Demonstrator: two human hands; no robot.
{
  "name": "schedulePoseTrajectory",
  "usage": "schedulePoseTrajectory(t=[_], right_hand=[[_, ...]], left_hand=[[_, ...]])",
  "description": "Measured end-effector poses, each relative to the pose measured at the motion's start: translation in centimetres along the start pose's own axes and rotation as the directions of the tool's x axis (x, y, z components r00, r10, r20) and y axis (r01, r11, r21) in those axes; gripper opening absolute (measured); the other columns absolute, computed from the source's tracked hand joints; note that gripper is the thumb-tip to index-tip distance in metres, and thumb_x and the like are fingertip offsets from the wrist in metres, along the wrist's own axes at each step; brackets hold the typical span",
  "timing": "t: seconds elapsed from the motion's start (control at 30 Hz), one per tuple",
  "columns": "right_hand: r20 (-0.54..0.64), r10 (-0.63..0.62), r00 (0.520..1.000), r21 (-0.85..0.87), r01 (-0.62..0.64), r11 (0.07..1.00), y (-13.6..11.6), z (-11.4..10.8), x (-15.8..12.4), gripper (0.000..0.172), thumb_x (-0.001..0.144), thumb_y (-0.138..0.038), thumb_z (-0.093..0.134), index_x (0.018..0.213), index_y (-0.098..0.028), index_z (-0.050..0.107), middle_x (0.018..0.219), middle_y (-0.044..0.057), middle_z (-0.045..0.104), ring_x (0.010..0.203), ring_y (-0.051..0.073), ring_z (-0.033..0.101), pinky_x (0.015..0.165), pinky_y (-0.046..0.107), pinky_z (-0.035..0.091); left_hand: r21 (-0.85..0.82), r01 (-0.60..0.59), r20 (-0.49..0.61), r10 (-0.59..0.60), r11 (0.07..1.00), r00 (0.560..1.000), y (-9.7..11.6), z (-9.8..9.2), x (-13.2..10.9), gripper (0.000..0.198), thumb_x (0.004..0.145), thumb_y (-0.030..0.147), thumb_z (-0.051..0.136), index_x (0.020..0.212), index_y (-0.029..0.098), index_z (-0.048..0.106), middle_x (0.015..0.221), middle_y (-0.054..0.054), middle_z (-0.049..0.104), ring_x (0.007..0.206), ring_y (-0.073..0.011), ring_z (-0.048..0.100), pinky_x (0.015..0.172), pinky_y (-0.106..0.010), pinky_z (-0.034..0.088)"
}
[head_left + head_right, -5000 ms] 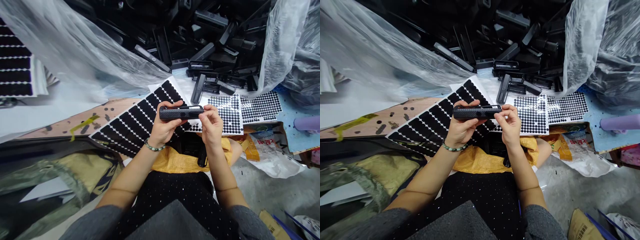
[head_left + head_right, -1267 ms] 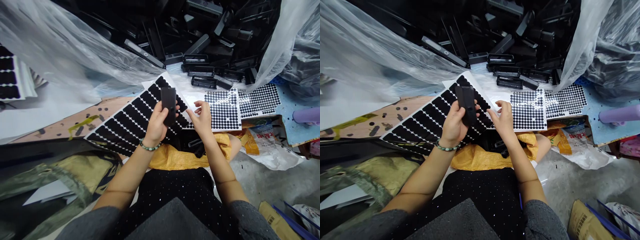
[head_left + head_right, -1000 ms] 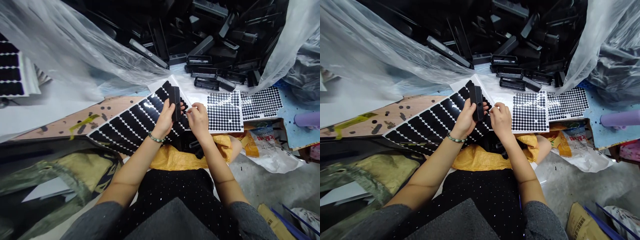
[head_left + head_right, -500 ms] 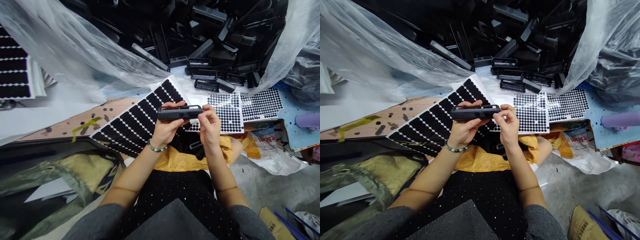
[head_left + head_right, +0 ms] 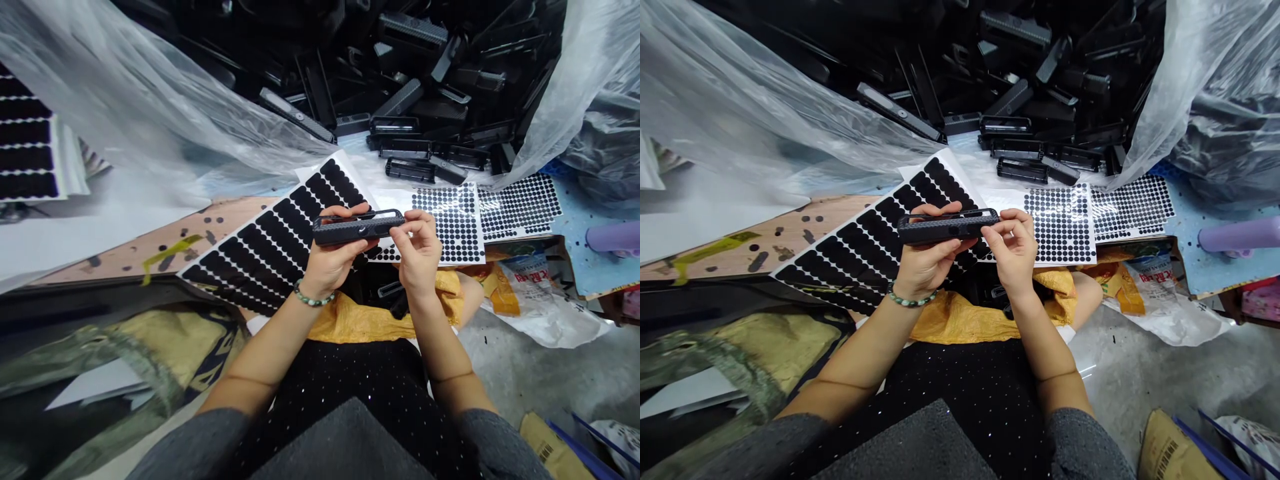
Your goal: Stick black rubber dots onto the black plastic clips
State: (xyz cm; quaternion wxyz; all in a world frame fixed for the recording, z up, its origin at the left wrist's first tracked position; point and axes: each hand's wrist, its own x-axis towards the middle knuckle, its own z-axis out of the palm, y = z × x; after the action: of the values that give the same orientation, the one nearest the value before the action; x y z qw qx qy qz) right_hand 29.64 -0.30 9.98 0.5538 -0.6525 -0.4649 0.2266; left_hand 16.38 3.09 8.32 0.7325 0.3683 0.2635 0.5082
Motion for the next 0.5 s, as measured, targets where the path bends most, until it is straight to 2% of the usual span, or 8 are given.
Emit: schedulePoseTrajectory(t=[0.13, 0.2, 0.23, 0.3, 0.37, 0.43, 0.5], right_hand=[[-0.012, -0.118, 0.993, -0.228, 0.112, 0.967, -0.7, -0.6, -0.2, 0.013, 0.089, -0.034, 0.059, 0.08, -0.025, 0.058, 0.108, 0.007, 0.05, 0.107, 0.023, 0.055, 0.096, 0.046, 0.051], [-0.055, -0.146, 0.988, -0.295, 0.124, 0.948, -0.9, -0.9, -0.3, 0.012, 0.088, -0.037, 0.062, 0.091, -0.025, 0.059, 0.119, 0.009, 0.048, 0.111, 0.025, 0.054, 0.099, 0.048, 0.05], [-0.083, -0.136, 0.987, -0.299, 0.106, 0.948, -0.8, -0.9, -0.3, 0.019, 0.086, -0.039, 0.064, 0.1, -0.026, 0.059, 0.125, 0.01, 0.045, 0.113, 0.025, 0.054, 0.099, 0.047, 0.05], [-0.096, -0.065, 0.993, -0.229, 0.042, 0.973, -0.4, -1.0, -0.2, 0.041, 0.084, -0.043, 0.065, 0.121, -0.029, 0.052, 0.134, 0.011, 0.043, 0.112, 0.024, 0.056, 0.096, 0.043, 0.053], [0.002, 0.034, 0.999, -0.063, -0.034, 0.997, 0.2, -1.0, -0.1, 0.053, 0.084, -0.049, 0.064, 0.13, -0.031, 0.045, 0.13, 0.01, 0.05, 0.106, 0.02, 0.06, 0.09, 0.038, 0.056], [0.143, 0.109, 0.984, 0.131, -0.129, 0.983, 0.8, -1.2, 0.0, 0.051, 0.084, -0.053, 0.062, 0.127, -0.029, 0.051, 0.118, 0.007, 0.062, 0.1, 0.019, 0.064, 0.085, 0.036, 0.058], [0.212, 0.163, 0.964, 0.24, -0.213, 0.947, 1.3, -1.7, 0.2, 0.046, 0.083, -0.055, 0.062, 0.12, -0.027, 0.059, 0.108, 0.006, 0.068, 0.096, 0.02, 0.066, 0.081, 0.036, 0.06]], left_hand=[[0.019, -0.026, 0.014, 0.026, 0.999, 1.0, 0.0, 0.2, -0.1, 0.043, 0.07, 0.023, 0.082, 0.098, 0.031, 0.051, 0.121, 0.005, 0.065, 0.109, -0.0183, 0.065, 0.088, -0.035, 0.06], [0.013, -0.036, 0.003, 0.036, 0.999, 0.999, -0.2, 0.3, -0.2, 0.042, 0.071, 0.022, 0.081, 0.097, 0.031, 0.05, 0.12, 0.005, 0.065, 0.109, -0.0173, 0.064, 0.089, -0.034, 0.06], [0.003, -0.039, -0.007, 0.039, 0.999, 0.999, -0.3, 0.3, -0.3, 0.041, 0.071, 0.021, 0.081, 0.097, 0.031, 0.05, 0.12, 0.006, 0.064, 0.109, -0.0166, 0.064, 0.089, -0.033, 0.06], [-0.021, -0.041, -0.031, 0.041, 0.999, 0.999, -0.5, 0.4, -0.4, 0.041, 0.071, 0.022, 0.081, 0.097, 0.032, 0.05, 0.12, 0.006, 0.064, 0.108, -0.0154, 0.065, 0.088, -0.03, 0.06], [-0.029, -0.035, -0.043, 0.034, 0.999, 0.999, -0.6, 0.4, -0.7, 0.041, 0.071, 0.022, 0.081, 0.096, 0.032, 0.051, 0.121, 0.006, 0.065, 0.107, -0.0155, 0.065, 0.087, -0.03, 0.06], [-0.01, -0.007, 0.0, 0.007, 1.0, 1.0, -0.5, 0.2, -0.7, 0.042, 0.069, 0.023, 0.082, 0.096, 0.032, 0.052, 0.122, 0.005, 0.066, 0.109, -0.0172, 0.065, 0.09, -0.033, 0.059], [0.009, 0.033, 0.11, -0.034, 0.999, 0.993, 0.0, -0.2, -0.4, 0.042, 0.068, 0.033, 0.083, 0.099, 0.032, 0.056, 0.125, 0.002, 0.066, 0.115, -0.021, 0.064, 0.097, -0.038, 0.056]])
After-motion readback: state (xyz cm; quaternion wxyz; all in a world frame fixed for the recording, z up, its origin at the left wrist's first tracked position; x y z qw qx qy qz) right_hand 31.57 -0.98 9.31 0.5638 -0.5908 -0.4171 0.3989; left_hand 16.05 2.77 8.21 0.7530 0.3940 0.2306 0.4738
